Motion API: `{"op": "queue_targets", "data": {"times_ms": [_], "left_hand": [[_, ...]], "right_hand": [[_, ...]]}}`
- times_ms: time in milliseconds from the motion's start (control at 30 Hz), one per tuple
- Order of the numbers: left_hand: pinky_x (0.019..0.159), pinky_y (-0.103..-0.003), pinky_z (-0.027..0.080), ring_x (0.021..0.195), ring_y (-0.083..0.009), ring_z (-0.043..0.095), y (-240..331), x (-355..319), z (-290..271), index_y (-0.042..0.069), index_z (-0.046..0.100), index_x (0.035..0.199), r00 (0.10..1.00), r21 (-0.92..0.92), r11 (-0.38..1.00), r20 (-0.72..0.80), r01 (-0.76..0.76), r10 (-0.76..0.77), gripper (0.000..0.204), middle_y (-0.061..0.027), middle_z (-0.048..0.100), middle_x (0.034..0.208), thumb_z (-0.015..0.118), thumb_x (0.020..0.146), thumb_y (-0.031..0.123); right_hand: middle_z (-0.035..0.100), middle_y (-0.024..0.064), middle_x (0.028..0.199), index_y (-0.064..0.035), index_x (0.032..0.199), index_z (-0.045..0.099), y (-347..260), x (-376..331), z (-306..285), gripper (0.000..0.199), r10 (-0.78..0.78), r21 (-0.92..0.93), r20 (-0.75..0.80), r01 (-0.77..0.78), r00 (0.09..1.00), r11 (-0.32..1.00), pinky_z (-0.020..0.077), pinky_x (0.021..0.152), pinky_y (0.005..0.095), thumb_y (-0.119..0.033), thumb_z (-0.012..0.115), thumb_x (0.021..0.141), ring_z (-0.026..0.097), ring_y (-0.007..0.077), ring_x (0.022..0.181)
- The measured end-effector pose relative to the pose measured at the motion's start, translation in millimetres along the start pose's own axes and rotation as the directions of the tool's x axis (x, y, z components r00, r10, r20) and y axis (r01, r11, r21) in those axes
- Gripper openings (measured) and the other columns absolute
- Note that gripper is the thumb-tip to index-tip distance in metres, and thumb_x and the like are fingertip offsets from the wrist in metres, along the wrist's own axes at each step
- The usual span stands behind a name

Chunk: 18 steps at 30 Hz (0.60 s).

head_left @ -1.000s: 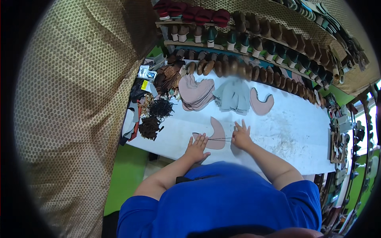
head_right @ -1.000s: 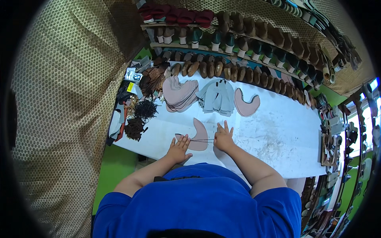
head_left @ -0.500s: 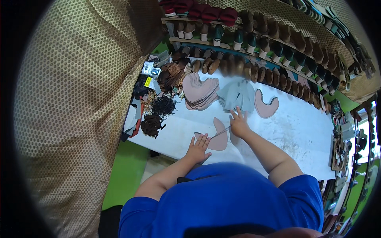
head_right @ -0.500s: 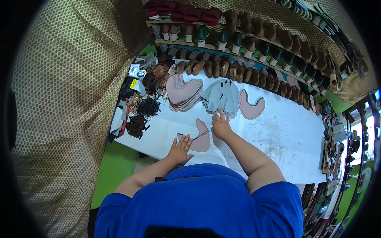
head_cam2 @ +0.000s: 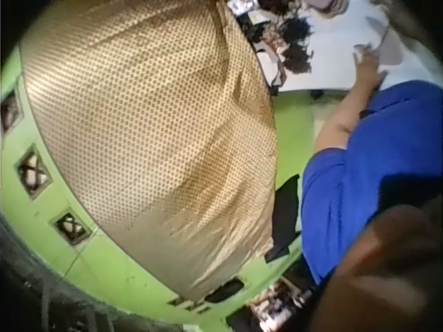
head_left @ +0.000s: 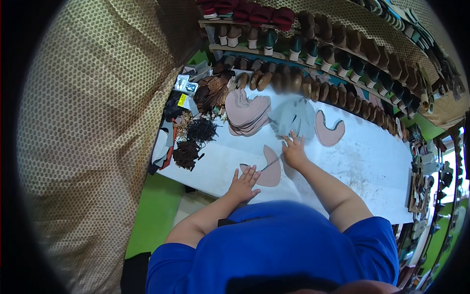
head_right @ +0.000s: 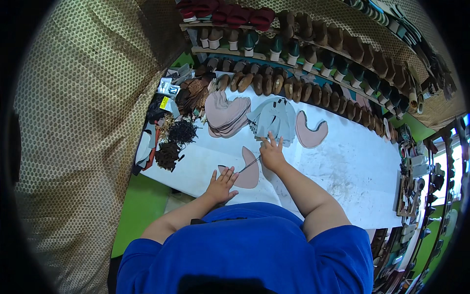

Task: The person measures along the curved edges of shoe upper pieces using a flexible chain, smooths them down by hand, and arranges them on the work surface.

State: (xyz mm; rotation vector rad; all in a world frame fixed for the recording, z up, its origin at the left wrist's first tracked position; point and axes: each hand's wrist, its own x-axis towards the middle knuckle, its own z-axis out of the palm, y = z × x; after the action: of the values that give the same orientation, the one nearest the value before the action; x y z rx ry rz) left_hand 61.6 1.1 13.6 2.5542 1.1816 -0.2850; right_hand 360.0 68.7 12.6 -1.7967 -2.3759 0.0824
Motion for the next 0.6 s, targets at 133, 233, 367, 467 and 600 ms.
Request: {"op": "queue_targets", "data": {"times_ms": [133,233,367,467,600], "left_hand": [[0.12,-0.067,0.016,0.156,-0.0323,0.021,2.4,4.5,1.3,0.016,0.03,0.16,0.999,0.05,0.999,-0.043,-0.017,0.02,0.084,-0.0131,0.019,0.17,0.057,0.093,0.058],[0.119,-0.068,0.018,0.154,-0.0336,0.024,2.6,5.2,-0.3,0.016,0.031,0.16,0.998,0.088,0.996,-0.053,-0.028,0.033,0.084,-0.0146,0.023,0.168,0.058,0.092,0.058],[0.117,-0.067,0.021,0.153,-0.034,0.027,2.0,5.9,-6.9,0.017,0.031,0.16,0.999,0.095,0.995,-0.03,-0.033,0.036,0.085,-0.0149,0.026,0.167,0.059,0.092,0.059],[0.116,-0.064,0.023,0.152,-0.034,0.028,1.4,8.1,-7.1,0.021,0.03,0.161,0.997,0.06,0.997,-0.06,-0.041,0.045,0.083,-0.0145,0.026,0.167,0.059,0.092,0.058],[0.115,-0.063,0.023,0.153,-0.0336,0.027,3.7,9.9,-3.9,0.025,0.029,0.161,0.999,0.039,0.999,-0.039,-0.011,0.013,0.082,-0.0138,0.024,0.168,0.059,0.093,0.057]], "right_hand": [[0.046,0.0166,0.153,-0.0064,0.093,0.072,-1.7,-7.7,3.1,0.013,0.029,0.018,0.03,-0.03,0.999,0.999,0.0134,0.112,0.0814,-0.015,0.067,0.084,0.019,0.0438,0.154],[0.045,0.0169,0.154,-0.0078,0.091,0.074,-2.7,-8.3,2.4,0.013,0.105,0.062,0.088,-0.111,0.991,0.992,0.0131,0.113,0.0807,-0.016,0.068,0.084,0.018,0.0437,0.154],[0.043,0.0156,0.157,-0.0108,0.09,0.076,-5.3,-6.2,-8.0,0.012,0.236,0.079,0.246,-0.262,0.94,0.962,0.0106,0.114,0.0794,-0.018,0.069,0.083,0.016,0.0433,0.155],[0.042,0.0153,0.158,-0.0117,0.089,0.076,-3.0,-9.4,-8.8,0.012,0.235,0.085,0.25,-0.264,0.939,0.961,0.0091,0.115,0.0789,-0.019,0.069,0.083,0.016,0.0432,0.155],[0.043,0.0155,0.157,-0.0117,0.09,0.076,-1.0,-11.9,3.0,0.012,0.208,0.059,0.202,-0.224,0.957,0.973,0.0096,0.115,0.0784,-0.02,0.069,0.083,0.017,0.0434,0.155]]}}
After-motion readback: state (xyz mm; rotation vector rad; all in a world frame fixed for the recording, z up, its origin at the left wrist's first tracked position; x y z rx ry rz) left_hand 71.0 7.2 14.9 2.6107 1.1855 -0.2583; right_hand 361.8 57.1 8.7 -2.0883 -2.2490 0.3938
